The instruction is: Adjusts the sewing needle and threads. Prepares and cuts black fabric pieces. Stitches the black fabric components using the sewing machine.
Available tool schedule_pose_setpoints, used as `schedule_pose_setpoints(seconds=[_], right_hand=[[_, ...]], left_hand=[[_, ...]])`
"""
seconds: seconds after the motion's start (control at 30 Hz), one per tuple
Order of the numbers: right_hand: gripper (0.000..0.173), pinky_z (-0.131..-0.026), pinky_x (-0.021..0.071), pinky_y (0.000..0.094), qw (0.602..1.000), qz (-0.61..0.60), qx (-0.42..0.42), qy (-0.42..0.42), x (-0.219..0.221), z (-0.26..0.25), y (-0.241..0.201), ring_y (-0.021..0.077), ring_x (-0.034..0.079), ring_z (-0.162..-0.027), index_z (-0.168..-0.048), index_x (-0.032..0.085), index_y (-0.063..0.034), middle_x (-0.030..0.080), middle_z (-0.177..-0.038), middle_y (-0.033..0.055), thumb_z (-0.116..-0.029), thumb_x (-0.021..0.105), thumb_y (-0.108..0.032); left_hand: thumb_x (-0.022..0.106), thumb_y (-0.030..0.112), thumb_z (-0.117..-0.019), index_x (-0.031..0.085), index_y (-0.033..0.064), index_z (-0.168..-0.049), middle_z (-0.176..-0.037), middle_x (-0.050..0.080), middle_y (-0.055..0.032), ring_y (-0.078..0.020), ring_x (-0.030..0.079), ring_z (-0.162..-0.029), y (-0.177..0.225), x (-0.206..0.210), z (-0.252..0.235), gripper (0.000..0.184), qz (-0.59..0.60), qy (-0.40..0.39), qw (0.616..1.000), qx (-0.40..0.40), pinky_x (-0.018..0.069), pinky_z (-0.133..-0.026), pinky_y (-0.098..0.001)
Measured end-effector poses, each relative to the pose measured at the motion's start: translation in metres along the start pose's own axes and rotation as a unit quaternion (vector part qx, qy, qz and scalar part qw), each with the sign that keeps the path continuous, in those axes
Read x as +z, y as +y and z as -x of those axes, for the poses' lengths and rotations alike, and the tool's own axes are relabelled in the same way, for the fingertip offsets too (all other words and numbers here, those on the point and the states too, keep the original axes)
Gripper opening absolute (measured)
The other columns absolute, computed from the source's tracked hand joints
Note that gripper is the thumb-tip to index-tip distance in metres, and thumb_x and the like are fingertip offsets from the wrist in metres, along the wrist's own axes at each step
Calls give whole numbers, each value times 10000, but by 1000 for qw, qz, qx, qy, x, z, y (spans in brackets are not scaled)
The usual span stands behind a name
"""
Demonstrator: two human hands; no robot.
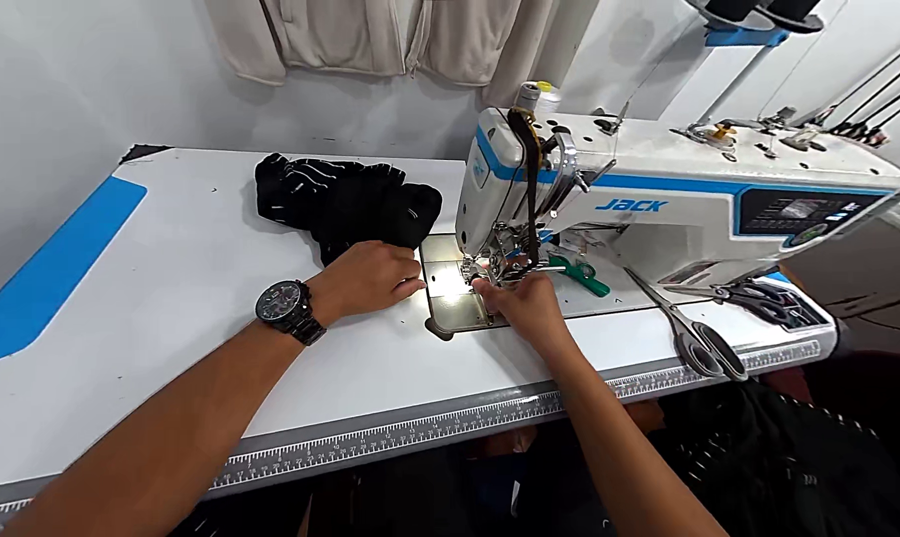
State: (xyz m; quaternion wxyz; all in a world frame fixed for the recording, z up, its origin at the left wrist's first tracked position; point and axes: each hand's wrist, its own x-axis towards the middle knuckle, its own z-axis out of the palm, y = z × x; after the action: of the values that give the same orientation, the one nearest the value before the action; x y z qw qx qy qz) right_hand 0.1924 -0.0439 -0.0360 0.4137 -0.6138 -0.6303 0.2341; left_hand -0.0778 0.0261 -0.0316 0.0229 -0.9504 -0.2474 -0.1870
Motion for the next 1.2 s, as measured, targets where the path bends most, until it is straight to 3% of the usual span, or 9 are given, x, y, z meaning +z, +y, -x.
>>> schedule_pose_setpoints(seconds=[0.13, 0.27, 0.4, 0.63, 0.8, 0.93, 1.03, 1.13, 1.2], right_hand=[[282, -709, 518, 441, 998, 40, -17, 33, -12, 21, -4, 228, 611, -804, -1040, 729, -32, 659, -957, 115, -892, 801, -261], [196, -610, 530, 298, 972, 68, -150, 167, -52, 53, -25, 130, 614, -742, -1058, 702, -64, 646, -916, 46, -1006, 620, -235], [311, -785, 520, 353, 991, 28, -122, 50, -76, 37, -78, 146, 604, -973, -1082, 750, -117, 619, -1102, 47, -1030, 586, -376], [227, -673, 593, 282, 981, 13, -182, 60, -114, 20, -146, 67, 678, -721, -1120, 615, -61, 694, -828, -12, -1090, 485, -245], [235, -653, 501, 433, 968, 229, -90, 56, -178, -50, -188, 171, 596, -679, -1124, 724, -86, 679, -838, 65, -1029, 617, -272], [174, -467, 377, 178, 984, 168, 11, -53, -177, -149, -229, 7, 429, -499, -1093, 714, -167, 563, -720, -85, -1015, 603, -275], [81, -432, 370, 164, 988, 111, 99, -51, -161, -204, -246, 21, 431, -444, -951, 684, -144, 532, -616, -72, -977, 645, -210], [92, -595, 521, 214, 965, 251, 61, -54, -140, -235, -239, 64, 603, -603, -1025, 692, -101, 664, -771, -10, -940, 686, -136], [244, -876, 540, 452, 901, 420, -77, -81, -132, -239, -228, 224, 674, -986, -1196, 718, -71, 710, -1102, 111, -964, 667, -129]], left_hand=[[560, 306, -1015, 686, 90, -775, -740, 612, -37, -195, 652, -709, 5, 0, -1, 347, 1, -9, 1000, 2, 547, -655, -400], [562, 317, -1019, 680, 100, -766, -742, 613, -28, -190, 649, -707, -1, -2, 0, 354, -4, -9, 1000, -12, 547, -648, -403], [573, 293, -1010, 693, 91, -789, -750, 613, -38, -200, 654, -711, 0, 1, 0, 324, 11, -7, 1000, -12, 562, -649, -419], [582, 295, -1019, 694, 89, -796, -774, 635, -47, -207, 669, -737, -3, -3, 1, 323, 7, -25, 999, -20, 566, -665, -424], [582, 300, -1034, 698, 85, -833, -805, 635, -52, -209, 665, -770, 1, -6, -2, 316, 5, -66, 997, -41, 564, -710, -419], [602, 276, -1022, 713, 100, -842, -806, 642, -36, -198, 667, -775, 5, -4, -1, 275, 0, -52, 998, -44, 573, -719, -418], [606, 285, -1017, 728, 120, -872, -825, 647, -17, -176, 668, -790, 1, -1, 1, 251, 3, -49, 997, -52, 579, -733, -402], [606, 273, -1016, 729, 119, -881, -834, 649, -17, -177, 669, -810, 2, -2, 2, 239, 8, -57, 997, -60, 577, -755, -404], [620, 263, -1009, 733, 109, -884, -831, 652, -25, -188, 673, -806, 3, -5, 1, 228, 11, -56, 996, -62, 579, -752, -416]])
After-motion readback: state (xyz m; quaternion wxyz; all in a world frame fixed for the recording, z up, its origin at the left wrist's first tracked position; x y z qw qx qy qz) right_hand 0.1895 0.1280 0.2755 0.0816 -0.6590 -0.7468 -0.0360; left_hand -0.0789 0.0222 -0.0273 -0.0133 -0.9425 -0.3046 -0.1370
